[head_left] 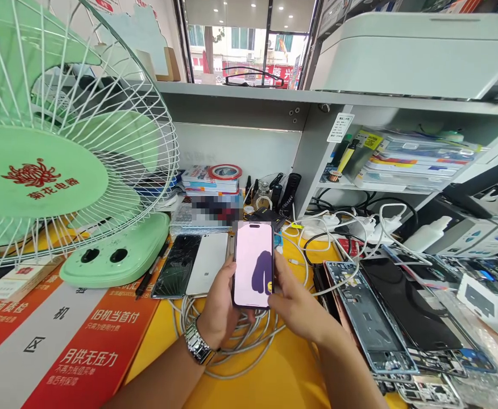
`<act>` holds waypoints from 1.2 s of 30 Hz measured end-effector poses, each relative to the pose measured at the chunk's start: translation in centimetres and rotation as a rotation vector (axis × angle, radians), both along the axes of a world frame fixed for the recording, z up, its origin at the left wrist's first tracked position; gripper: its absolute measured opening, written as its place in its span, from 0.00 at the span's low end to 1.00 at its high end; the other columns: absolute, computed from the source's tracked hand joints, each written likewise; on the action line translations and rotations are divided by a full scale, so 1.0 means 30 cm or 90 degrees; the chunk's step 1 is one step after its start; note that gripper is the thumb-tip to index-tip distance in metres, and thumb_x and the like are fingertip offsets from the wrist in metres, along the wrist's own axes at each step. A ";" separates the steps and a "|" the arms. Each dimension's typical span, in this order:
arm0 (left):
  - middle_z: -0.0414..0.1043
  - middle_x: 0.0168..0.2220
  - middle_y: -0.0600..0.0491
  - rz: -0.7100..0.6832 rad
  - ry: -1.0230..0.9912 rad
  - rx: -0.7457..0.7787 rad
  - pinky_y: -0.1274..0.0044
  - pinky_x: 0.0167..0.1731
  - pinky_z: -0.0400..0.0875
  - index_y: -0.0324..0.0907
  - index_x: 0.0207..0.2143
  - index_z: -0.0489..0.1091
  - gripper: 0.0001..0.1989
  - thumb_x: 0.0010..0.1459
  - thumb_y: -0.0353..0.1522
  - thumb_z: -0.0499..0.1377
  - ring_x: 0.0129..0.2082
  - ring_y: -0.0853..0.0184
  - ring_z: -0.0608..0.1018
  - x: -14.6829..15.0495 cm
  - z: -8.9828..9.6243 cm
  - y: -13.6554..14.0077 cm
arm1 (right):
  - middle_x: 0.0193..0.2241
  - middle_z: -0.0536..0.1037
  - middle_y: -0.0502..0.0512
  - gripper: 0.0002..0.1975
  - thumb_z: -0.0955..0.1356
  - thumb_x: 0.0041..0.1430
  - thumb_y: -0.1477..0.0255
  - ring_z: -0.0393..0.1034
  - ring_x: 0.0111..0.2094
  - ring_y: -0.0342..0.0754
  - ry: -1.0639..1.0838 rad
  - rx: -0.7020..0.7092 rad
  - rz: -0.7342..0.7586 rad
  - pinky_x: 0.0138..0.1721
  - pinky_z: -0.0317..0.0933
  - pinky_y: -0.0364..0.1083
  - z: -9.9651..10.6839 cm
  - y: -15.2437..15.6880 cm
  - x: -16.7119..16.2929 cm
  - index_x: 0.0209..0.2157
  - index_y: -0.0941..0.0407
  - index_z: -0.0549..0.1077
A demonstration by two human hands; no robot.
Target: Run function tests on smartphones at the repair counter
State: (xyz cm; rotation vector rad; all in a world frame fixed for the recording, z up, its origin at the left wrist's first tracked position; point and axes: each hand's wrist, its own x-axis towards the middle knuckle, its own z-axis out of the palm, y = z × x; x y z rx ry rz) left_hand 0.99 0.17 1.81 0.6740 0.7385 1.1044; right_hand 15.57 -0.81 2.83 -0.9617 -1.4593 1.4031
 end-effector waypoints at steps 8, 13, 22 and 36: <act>0.70 0.28 0.54 -0.008 0.005 0.028 0.81 0.08 0.66 0.40 0.53 0.63 0.22 0.62 0.43 0.48 0.21 0.67 0.72 0.000 -0.009 -0.005 | 0.32 0.75 0.49 0.15 0.65 0.49 0.77 0.69 0.32 0.46 0.014 -0.016 -0.106 0.34 0.64 0.44 0.003 0.015 -0.015 0.41 0.55 0.71; 0.70 0.29 0.55 -0.076 0.059 0.090 0.79 0.10 0.70 0.43 0.58 0.62 0.25 0.62 0.45 0.51 0.20 0.68 0.73 -0.005 -0.058 -0.018 | 0.19 0.66 0.48 0.15 0.65 0.57 0.64 0.58 0.23 0.43 -0.044 -0.018 -0.309 0.26 0.54 0.43 -0.014 0.032 0.002 0.20 0.56 0.66; 0.72 0.30 0.53 -0.109 0.099 0.117 0.79 0.12 0.71 0.44 0.59 0.63 0.26 0.63 0.45 0.52 0.21 0.68 0.74 -0.007 -0.078 -0.028 | 0.16 0.64 0.49 0.23 0.64 0.57 0.56 0.59 0.20 0.44 0.009 -0.124 -0.392 0.23 0.57 0.42 -0.001 0.020 0.012 0.15 0.54 0.61; 0.74 0.35 0.49 -0.093 0.167 0.090 0.79 0.15 0.71 0.41 0.63 0.59 0.33 0.61 0.48 0.53 0.23 0.67 0.74 -0.008 -0.059 -0.039 | 0.20 0.70 0.50 0.18 0.65 0.55 0.59 0.63 0.24 0.47 0.042 -0.129 -0.385 0.29 0.58 0.45 -0.017 0.026 0.023 0.18 0.55 0.66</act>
